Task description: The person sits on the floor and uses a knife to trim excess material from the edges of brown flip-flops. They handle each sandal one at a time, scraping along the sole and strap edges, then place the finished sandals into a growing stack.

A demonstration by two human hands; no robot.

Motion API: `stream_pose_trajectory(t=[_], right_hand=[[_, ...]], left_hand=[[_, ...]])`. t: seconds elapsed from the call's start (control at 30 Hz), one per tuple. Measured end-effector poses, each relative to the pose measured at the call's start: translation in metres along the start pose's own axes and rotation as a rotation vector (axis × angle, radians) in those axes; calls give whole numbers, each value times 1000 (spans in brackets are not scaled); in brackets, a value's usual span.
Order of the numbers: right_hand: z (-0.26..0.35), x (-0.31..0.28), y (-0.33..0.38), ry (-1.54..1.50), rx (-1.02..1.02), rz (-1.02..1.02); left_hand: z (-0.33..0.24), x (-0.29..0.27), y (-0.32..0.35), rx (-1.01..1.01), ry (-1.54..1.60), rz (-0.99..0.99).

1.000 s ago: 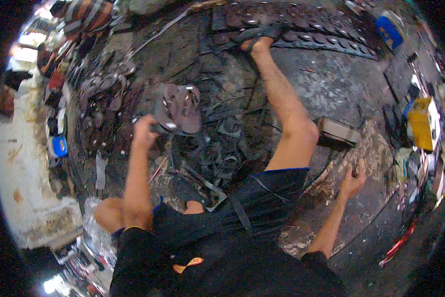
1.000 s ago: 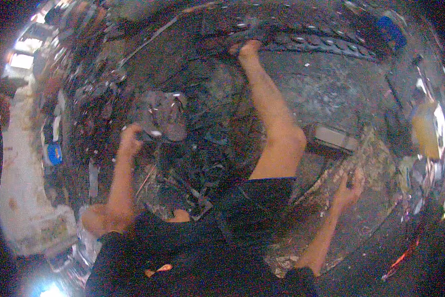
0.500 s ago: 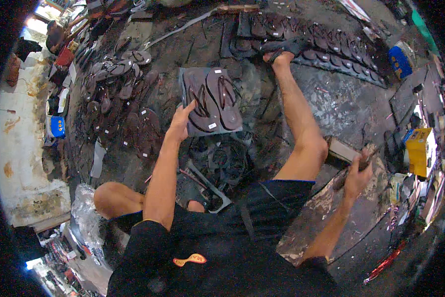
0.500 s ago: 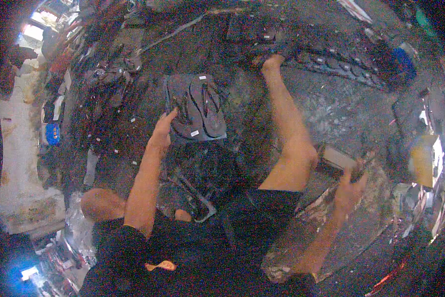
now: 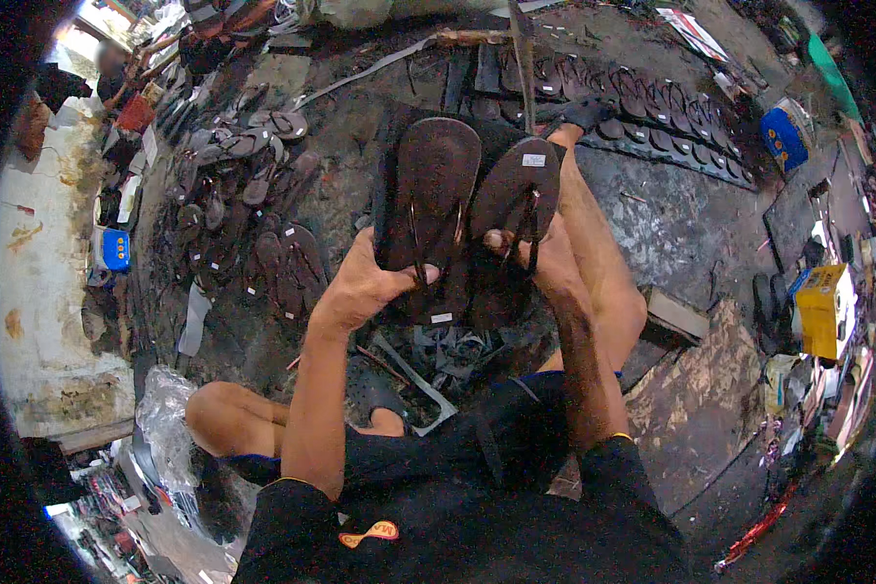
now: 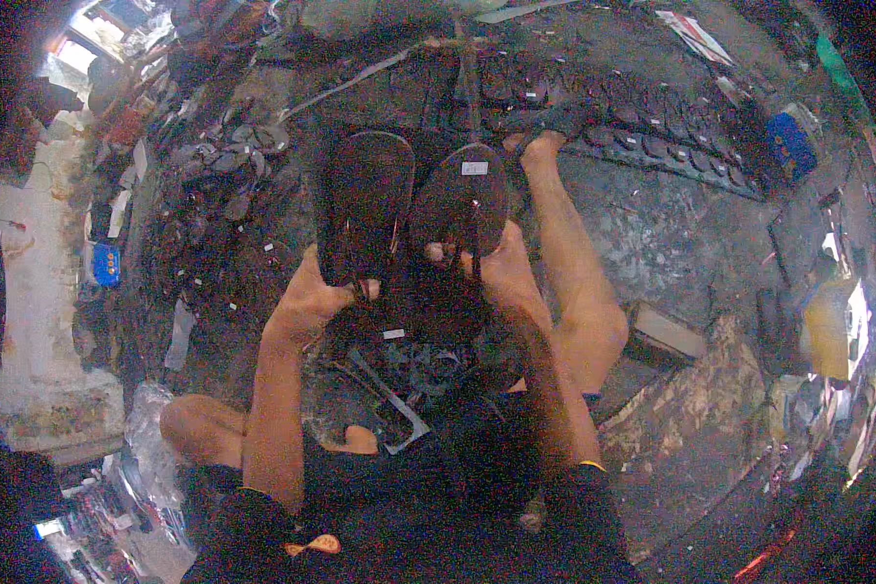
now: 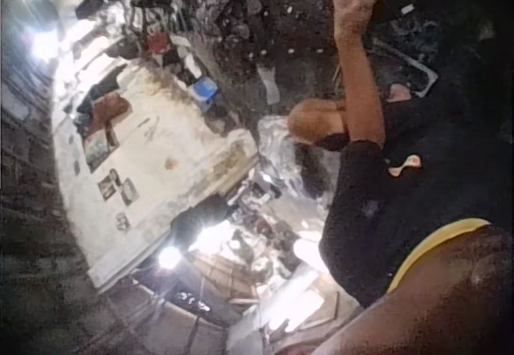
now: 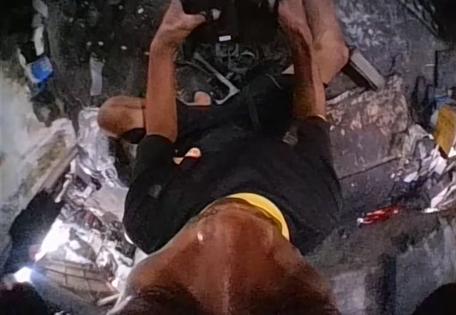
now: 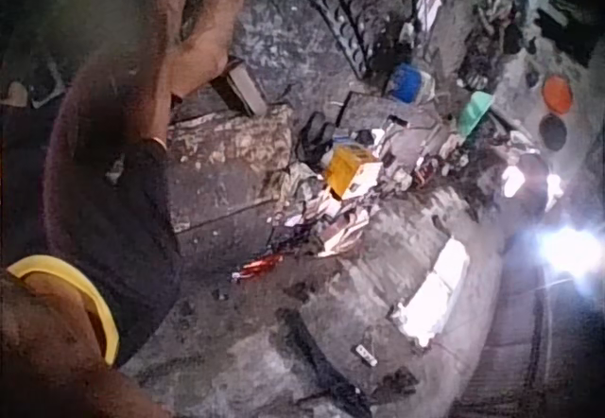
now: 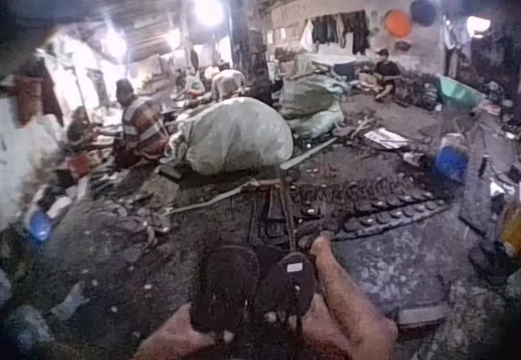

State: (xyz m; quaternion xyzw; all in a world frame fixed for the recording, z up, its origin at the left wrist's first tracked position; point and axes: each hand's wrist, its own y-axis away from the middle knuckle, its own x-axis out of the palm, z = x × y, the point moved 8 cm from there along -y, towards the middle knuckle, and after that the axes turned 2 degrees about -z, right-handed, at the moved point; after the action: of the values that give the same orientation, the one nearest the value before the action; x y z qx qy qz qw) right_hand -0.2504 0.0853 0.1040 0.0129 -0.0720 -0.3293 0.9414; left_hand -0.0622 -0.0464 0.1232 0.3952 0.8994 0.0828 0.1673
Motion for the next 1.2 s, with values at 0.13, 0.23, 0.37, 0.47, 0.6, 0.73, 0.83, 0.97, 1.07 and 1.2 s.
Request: stream_pose_trajectory(t=[0.13,0.23,0.37,0.47,0.6,0.73,0.83,0.97,1.07,1.2], right_hand=[[4,-11,-4,54,-56,-49],[8,-13,1,40,-98,-80],[-12,-27,1,-41,-121,-116],[-21,-20,10,147,-331,-339],[-34,-11,-8,-75,-55,-195],[-26,2,-17,138,342,-33],[-87,12,-35,162,404,96],[-119,51,-27,193,534,156],[-188,-17,-39,343,346,-159],[-144,-17,18,290,334,-64]], left_hand=[[-27,23,11,131,-44,-49],[-35,27,20,271,-355,-184],[-47,56,29,410,-330,-172],[-41,70,25,239,-522,-228],[-16,34,-7,101,-205,-55],[-13,7,40,-9,736,153],[33,21,82,45,851,-80],[167,69,99,-206,555,-457],[161,89,62,-415,1060,-724],[201,72,62,-544,1150,-722]])
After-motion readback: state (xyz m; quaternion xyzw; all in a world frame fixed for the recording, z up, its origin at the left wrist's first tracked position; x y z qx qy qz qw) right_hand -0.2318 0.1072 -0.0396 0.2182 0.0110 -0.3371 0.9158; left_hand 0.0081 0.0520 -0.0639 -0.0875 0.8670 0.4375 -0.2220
